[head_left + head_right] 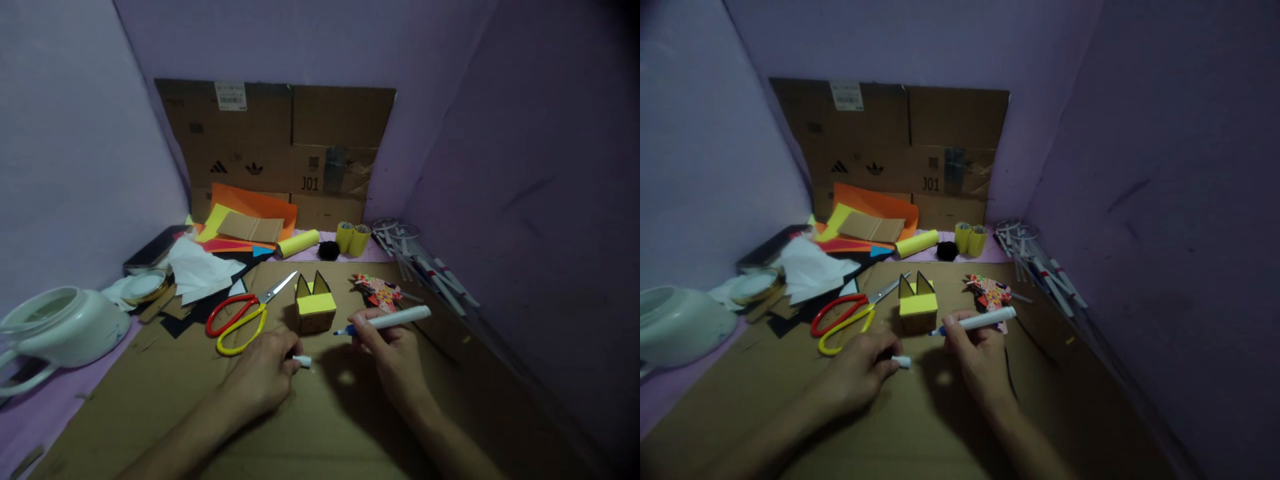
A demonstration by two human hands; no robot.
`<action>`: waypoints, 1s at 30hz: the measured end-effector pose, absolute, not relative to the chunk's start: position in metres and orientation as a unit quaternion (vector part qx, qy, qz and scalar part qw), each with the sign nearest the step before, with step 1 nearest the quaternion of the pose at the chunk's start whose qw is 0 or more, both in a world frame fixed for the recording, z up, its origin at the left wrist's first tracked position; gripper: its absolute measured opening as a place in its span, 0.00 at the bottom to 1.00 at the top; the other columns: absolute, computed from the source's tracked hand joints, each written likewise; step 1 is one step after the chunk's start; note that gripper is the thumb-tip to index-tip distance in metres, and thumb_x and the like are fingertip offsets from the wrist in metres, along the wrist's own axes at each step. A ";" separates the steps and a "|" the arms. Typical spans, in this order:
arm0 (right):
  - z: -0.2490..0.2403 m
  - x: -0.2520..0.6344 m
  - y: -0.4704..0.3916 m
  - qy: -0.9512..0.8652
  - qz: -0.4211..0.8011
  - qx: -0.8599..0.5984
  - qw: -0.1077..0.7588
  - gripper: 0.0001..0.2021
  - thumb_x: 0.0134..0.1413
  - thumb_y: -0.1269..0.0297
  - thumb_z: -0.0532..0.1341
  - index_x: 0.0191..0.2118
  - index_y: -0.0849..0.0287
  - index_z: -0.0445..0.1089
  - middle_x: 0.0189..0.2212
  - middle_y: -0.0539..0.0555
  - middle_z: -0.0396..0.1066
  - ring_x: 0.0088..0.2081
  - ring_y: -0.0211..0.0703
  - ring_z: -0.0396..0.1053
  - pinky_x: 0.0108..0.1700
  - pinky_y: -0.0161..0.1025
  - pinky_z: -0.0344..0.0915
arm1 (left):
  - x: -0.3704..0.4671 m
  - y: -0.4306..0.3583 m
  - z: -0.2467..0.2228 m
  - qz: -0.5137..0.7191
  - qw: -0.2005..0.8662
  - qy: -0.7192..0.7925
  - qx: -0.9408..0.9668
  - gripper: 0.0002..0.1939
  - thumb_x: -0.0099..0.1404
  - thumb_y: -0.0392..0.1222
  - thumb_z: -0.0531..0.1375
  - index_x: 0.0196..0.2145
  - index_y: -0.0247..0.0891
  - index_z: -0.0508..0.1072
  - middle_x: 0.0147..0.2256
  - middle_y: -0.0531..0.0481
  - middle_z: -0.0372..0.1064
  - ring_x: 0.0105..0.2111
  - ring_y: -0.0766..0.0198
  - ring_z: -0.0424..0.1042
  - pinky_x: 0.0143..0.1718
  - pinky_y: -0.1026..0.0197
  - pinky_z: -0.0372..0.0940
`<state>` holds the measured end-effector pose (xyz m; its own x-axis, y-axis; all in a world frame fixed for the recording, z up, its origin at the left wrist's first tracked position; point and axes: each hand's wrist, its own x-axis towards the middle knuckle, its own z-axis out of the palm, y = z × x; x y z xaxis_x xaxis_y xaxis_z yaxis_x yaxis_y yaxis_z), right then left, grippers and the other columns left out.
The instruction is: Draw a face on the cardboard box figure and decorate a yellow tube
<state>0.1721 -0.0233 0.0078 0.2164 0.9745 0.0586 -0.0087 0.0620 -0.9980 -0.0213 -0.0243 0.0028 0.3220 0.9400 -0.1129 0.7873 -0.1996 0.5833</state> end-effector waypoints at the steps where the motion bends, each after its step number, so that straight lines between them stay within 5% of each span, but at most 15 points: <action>1: 0.007 0.172 -0.023 -0.454 0.434 -0.531 0.569 0.16 0.41 0.50 0.66 0.24 0.61 0.71 0.13 0.48 0.65 0.18 0.37 0.62 0.24 0.35 0.58 | -0.021 -0.025 0.003 0.133 0.278 0.564 0.766 0.06 0.57 0.32 0.59 0.33 0.39 0.73 0.35 0.48 0.72 0.37 0.57 0.70 0.36 0.59 0.59; 10: 0.009 0.171 -0.023 -0.451 0.437 -0.537 0.563 0.18 0.39 0.49 0.66 0.23 0.61 0.70 0.13 0.48 0.65 0.19 0.38 0.62 0.24 0.35 0.59 | -0.020 -0.022 0.006 0.136 0.262 0.585 0.755 0.03 0.57 0.41 0.61 0.30 0.39 0.72 0.34 0.49 0.71 0.35 0.56 0.70 0.32 0.59 0.58; 17: 0.006 0.171 -0.023 -0.460 0.442 -0.534 0.556 0.18 0.40 0.48 0.66 0.24 0.61 0.71 0.14 0.49 0.65 0.19 0.37 0.61 0.23 0.35 0.58 | -0.021 -0.022 0.005 0.155 0.285 0.554 0.766 0.04 0.55 0.34 0.60 0.30 0.40 0.73 0.35 0.49 0.70 0.37 0.55 0.68 0.36 0.57 0.56; 23: 0.004 0.170 -0.027 -0.501 0.452 -0.511 0.532 0.16 0.43 0.50 0.65 0.24 0.61 0.70 0.15 0.49 0.65 0.19 0.36 0.60 0.22 0.33 0.57 | -0.016 -0.024 0.009 0.222 0.380 0.554 0.707 0.04 0.59 0.40 0.56 0.30 0.38 0.70 0.27 0.53 0.66 0.29 0.63 0.65 0.30 0.63 0.56; 30: 0.001 0.168 -0.032 -0.516 0.476 -0.488 0.519 0.13 0.44 0.53 0.65 0.24 0.60 0.70 0.16 0.48 0.64 0.20 0.36 0.60 0.23 0.34 0.55 | -0.007 -0.028 0.016 0.283 0.476 0.539 0.635 0.09 0.54 0.46 0.56 0.28 0.38 0.67 0.25 0.55 0.62 0.25 0.66 0.60 0.25 0.64 0.55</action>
